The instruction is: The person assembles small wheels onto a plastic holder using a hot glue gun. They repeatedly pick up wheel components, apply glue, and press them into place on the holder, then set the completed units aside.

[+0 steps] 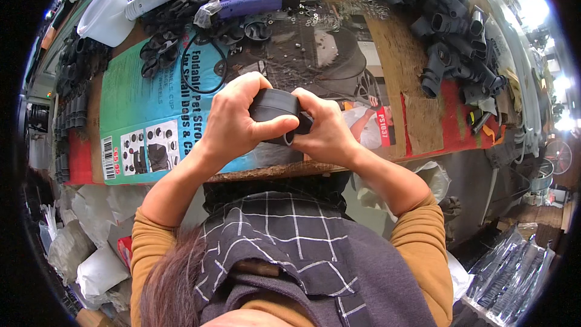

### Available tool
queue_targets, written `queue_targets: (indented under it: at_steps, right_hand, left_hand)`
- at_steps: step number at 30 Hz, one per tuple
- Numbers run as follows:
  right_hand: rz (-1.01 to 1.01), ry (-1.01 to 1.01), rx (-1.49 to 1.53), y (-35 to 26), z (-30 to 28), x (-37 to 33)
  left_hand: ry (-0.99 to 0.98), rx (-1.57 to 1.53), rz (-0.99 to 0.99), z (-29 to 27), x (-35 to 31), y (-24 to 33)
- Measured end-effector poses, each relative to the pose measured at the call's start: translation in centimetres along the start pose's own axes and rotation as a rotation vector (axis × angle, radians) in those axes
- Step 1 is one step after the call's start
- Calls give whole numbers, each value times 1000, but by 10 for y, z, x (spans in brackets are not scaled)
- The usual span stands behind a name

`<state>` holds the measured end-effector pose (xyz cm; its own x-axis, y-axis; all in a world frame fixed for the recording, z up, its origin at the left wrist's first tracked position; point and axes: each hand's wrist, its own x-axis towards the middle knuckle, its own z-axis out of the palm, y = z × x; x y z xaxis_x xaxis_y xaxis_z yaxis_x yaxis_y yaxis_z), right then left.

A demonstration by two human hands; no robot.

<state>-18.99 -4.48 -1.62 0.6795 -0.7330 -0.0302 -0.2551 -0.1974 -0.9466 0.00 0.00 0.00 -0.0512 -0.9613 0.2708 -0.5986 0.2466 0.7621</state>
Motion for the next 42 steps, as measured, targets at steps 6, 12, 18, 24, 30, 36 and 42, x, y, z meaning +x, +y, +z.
queue_targets:
  at_steps: [6,12,18,24,30,36,42]
  right_hand:
    - [-288,230,-598,18,18,17]
    - [-473,509,-1463,53,66,34]
    - [-353,334,-866,39,59,18]
    - [307,104,100,65,25,52]
    - [506,-47,400,61,7,52]
    - [548,-174,284,55,-13,72]
    - [-248,422,-923,94,-78,169]
  left_hand:
    - [5,-204,75,10,0,-50]
    - [154,-384,-243,56,-40,-65]
    - [362,-223,-101,76,-12,-86]
    - [210,-176,-128,64,-12,-88]
    - [136,-216,-141,59,-7,-86]
    - [110,-266,-169,57,-4,-82]
    - [157,-321,-252,59,-6,-74]
